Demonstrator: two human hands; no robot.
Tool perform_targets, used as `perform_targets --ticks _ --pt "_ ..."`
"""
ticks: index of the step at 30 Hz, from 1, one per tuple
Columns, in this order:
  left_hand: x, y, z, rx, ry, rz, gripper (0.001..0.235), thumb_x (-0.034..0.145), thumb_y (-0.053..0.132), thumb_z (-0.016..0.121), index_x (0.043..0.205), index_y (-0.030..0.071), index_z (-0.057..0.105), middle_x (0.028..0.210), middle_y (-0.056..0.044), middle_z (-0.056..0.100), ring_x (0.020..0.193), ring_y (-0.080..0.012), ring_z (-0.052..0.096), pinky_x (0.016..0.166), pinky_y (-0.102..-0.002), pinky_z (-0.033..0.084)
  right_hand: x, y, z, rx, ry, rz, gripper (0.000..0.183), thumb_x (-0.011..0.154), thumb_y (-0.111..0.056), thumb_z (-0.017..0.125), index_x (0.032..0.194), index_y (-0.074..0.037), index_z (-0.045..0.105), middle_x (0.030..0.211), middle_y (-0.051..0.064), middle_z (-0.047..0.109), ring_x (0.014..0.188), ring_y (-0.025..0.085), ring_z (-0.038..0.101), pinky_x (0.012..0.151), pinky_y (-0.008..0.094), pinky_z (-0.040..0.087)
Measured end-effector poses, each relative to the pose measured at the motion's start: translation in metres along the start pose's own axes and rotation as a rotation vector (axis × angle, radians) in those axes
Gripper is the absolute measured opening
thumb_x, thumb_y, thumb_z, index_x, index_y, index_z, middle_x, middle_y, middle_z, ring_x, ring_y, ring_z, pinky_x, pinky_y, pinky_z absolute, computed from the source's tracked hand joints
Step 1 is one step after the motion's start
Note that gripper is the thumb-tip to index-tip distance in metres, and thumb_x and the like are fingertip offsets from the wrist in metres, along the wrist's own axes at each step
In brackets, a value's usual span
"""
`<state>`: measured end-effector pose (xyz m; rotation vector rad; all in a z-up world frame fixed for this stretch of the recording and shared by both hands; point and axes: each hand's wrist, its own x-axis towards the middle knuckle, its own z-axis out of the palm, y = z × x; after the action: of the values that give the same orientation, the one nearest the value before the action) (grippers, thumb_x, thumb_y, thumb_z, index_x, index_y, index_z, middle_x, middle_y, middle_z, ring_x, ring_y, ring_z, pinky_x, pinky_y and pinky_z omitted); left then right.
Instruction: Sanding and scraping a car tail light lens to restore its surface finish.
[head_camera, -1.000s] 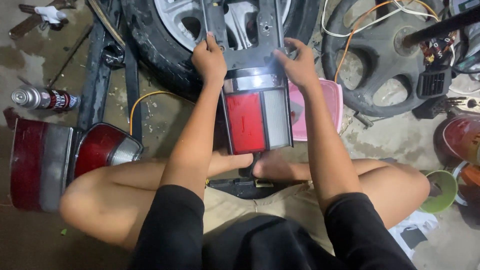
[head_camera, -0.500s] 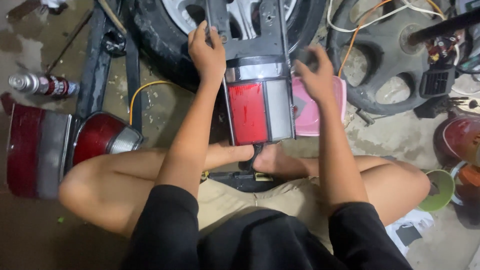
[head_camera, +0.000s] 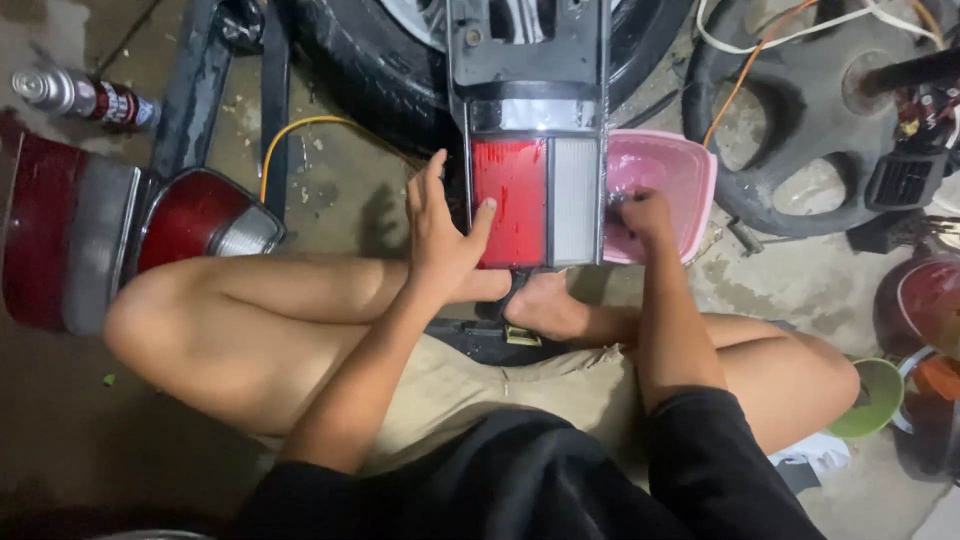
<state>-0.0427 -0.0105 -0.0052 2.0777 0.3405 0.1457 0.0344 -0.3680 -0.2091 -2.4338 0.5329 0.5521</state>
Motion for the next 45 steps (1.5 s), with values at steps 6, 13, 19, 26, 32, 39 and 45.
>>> perform_targets --ticks 6,13,19,26,32,39,45 --pt "-0.002 0.003 0.001 -0.036 0.001 0.121 0.072 0.092 0.014 0.076 0.154 0.011 0.04 0.138 -0.019 0.048 0.131 -0.0424 0.052 0.111 -0.053 0.045 0.014 0.001 0.002 0.114 0.009 0.072 0.016 0.07 -0.007 0.058 0.077 -0.007 0.073 0.055 0.018 0.057 0.041 0.031 0.059 0.032 0.04 0.046" --pt "0.001 -0.017 0.007 -0.094 -0.017 0.02 0.073 0.093 0.017 0.077 0.155 0.013 0.039 0.137 -0.02 0.049 0.126 -0.0441 0.058 0.103 -0.053 0.053 0.017 0.022 0.005 0.016 -0.024 0.066 0.029 0.074 -0.016 0.058 0.092 -0.018 0.08 0.089 0.017 0.074 0.098 0.04 0.071 0.075 0.051 0.054" --pt "0.011 -0.01 0.005 -0.062 0.088 0.193 0.046 0.097 0.014 0.072 0.141 0.013 0.059 0.132 -0.009 0.056 0.123 -0.0325 0.064 0.103 -0.044 0.055 0.025 0.025 0.002 -0.029 0.023 0.064 0.03 0.077 -0.015 0.059 0.098 -0.015 0.081 0.092 0.02 0.074 0.098 0.043 0.07 0.071 0.056 0.055" --pt "0.02 -0.001 0.025 0.0 0.091 0.543 0.038 0.094 0.017 0.076 0.13 0.009 0.067 0.134 -0.015 0.056 0.128 -0.039 0.056 0.11 -0.052 0.044 -0.03 -0.02 -0.081 0.331 0.11 -0.267 0.03 0.083 -0.001 0.052 0.104 0.002 0.073 0.097 0.024 0.067 0.094 0.035 0.064 0.08 0.049 0.049" --pt "0.015 -0.006 0.032 0.136 0.031 0.328 0.064 0.093 0.02 0.084 0.149 0.014 0.053 0.167 -0.021 0.013 0.156 -0.0503 0.022 0.133 -0.062 0.026 -0.193 -0.169 -0.087 0.24 0.153 -0.711 0.071 0.073 0.024 0.038 0.139 0.004 0.057 0.138 0.023 0.063 0.13 0.035 0.061 0.117 0.042 0.044" --pt "0.009 -0.005 0.039 -0.068 -0.088 0.285 0.075 0.095 0.017 0.081 0.16 0.015 0.042 0.173 -0.024 0.0 0.165 -0.0518 0.016 0.138 -0.053 0.028 -0.249 -0.153 -0.053 0.03 -0.028 -0.77 0.068 0.085 0.013 0.048 0.153 0.007 0.041 0.163 0.029 0.034 0.156 0.043 0.03 0.129 0.047 0.026" --pt "0.012 -0.009 0.04 0.056 -0.114 0.316 0.068 0.097 0.027 0.081 0.158 0.017 0.051 0.172 -0.021 0.002 0.163 -0.0517 0.013 0.135 -0.064 0.022 -0.183 -0.193 -0.046 -0.099 0.041 -0.853 0.072 0.107 -0.025 0.055 0.164 0.003 0.02 0.172 0.024 0.015 0.163 0.042 0.013 0.135 0.053 0.013"
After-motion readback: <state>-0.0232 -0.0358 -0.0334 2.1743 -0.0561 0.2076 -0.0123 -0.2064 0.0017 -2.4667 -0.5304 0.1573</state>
